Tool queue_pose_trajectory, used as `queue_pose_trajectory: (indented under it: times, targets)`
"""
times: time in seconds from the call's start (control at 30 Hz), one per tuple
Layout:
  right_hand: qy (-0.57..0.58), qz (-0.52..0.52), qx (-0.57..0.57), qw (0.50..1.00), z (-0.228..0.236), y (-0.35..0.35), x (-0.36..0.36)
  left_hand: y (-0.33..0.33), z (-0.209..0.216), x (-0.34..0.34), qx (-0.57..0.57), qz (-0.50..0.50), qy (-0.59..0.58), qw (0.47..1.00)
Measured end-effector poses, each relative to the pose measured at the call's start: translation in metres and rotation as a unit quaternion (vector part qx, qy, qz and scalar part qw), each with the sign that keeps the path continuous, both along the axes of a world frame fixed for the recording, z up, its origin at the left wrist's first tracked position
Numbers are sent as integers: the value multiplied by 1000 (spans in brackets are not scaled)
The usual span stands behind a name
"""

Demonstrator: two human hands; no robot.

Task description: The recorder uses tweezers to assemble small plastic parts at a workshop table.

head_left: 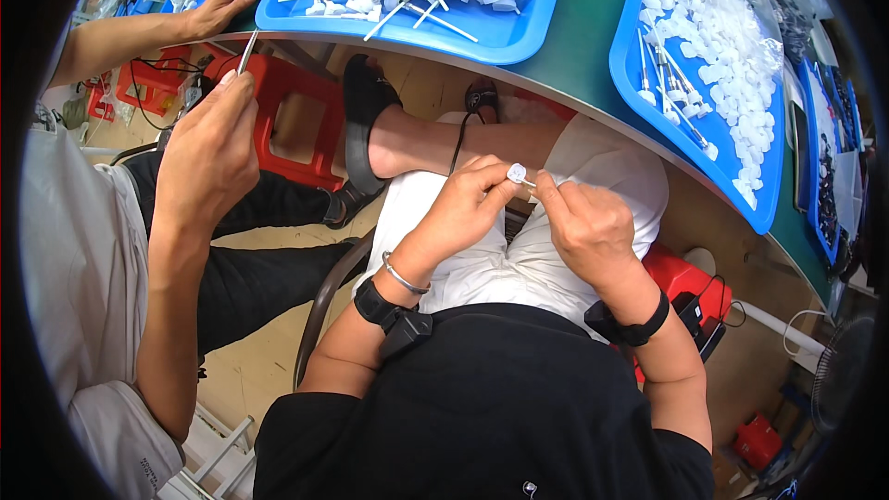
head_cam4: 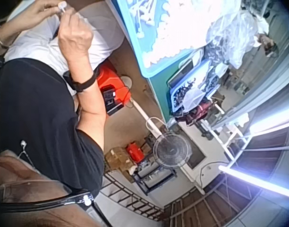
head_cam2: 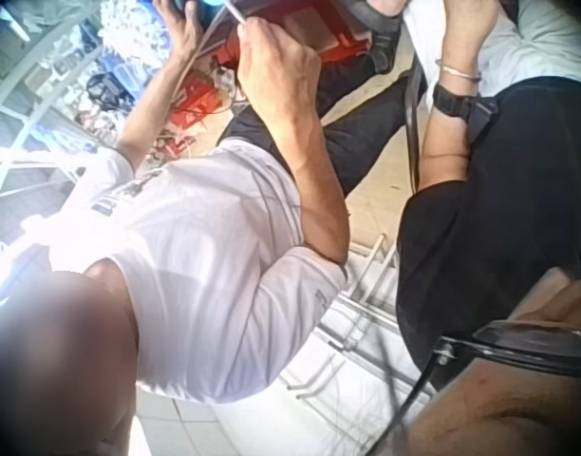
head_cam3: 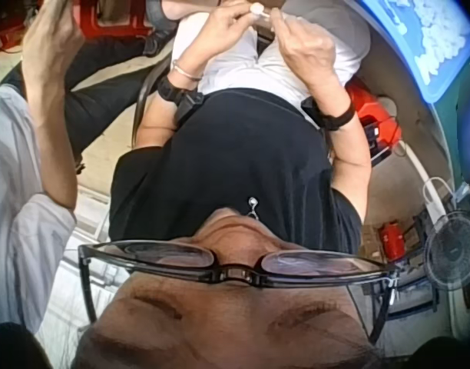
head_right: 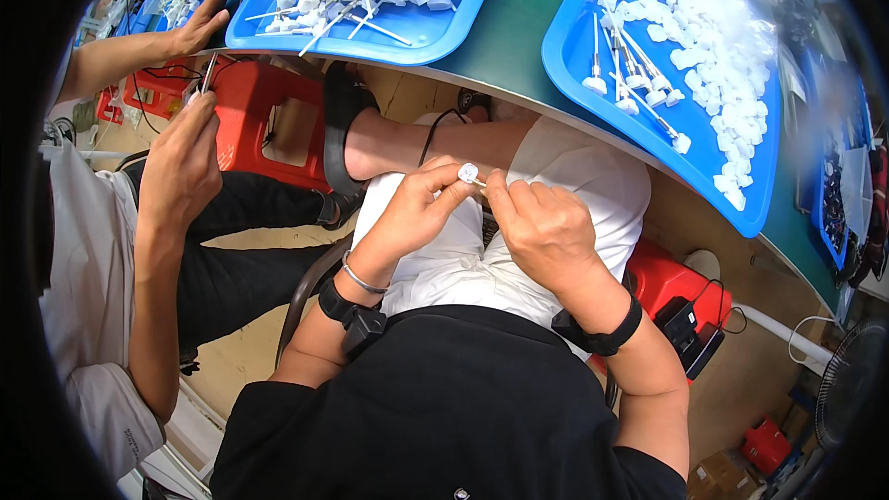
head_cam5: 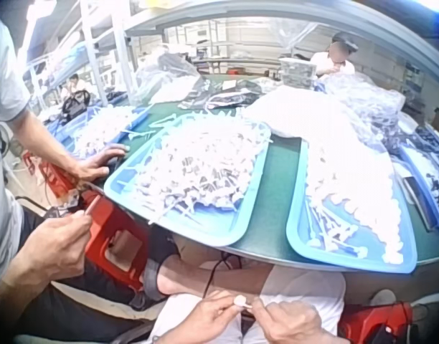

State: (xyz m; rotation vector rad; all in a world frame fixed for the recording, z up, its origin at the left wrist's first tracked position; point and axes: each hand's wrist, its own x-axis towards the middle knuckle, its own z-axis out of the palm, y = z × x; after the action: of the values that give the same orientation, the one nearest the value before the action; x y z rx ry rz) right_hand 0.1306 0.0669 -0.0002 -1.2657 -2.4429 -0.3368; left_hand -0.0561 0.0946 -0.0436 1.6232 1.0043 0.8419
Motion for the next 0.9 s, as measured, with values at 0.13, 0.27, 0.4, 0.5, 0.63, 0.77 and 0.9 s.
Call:
queue_pose_trajectory:
  times: [0.13,0.27,0.4,0.5,0.63,0.77,0.9]
  targets:
    - [-11,6,0,1000,0,1,2,1,3,-1,-23,-10,1,1000]
    - [-9,14,-5,1000,0,2,4,1,3,-1,-31,-19,-8,999]
    - [46,24,-49,997,-4,5,8,1,-1,-1,-29,-21,-17,999]
    - [59,28,-65,996,-2,6,10,2,2,-1,-28,-27,-12,999]
    - [18,32,-26,999,0,5,8,1,0,-1,-45,-31,-19,998]
    - [-48,44,9,998,7,3,6,-1,1,-1,-98,-33,-46,994]
    - [-96,32,22,995,9,-1,1,0,0,-3,-179,-47,-56,981]
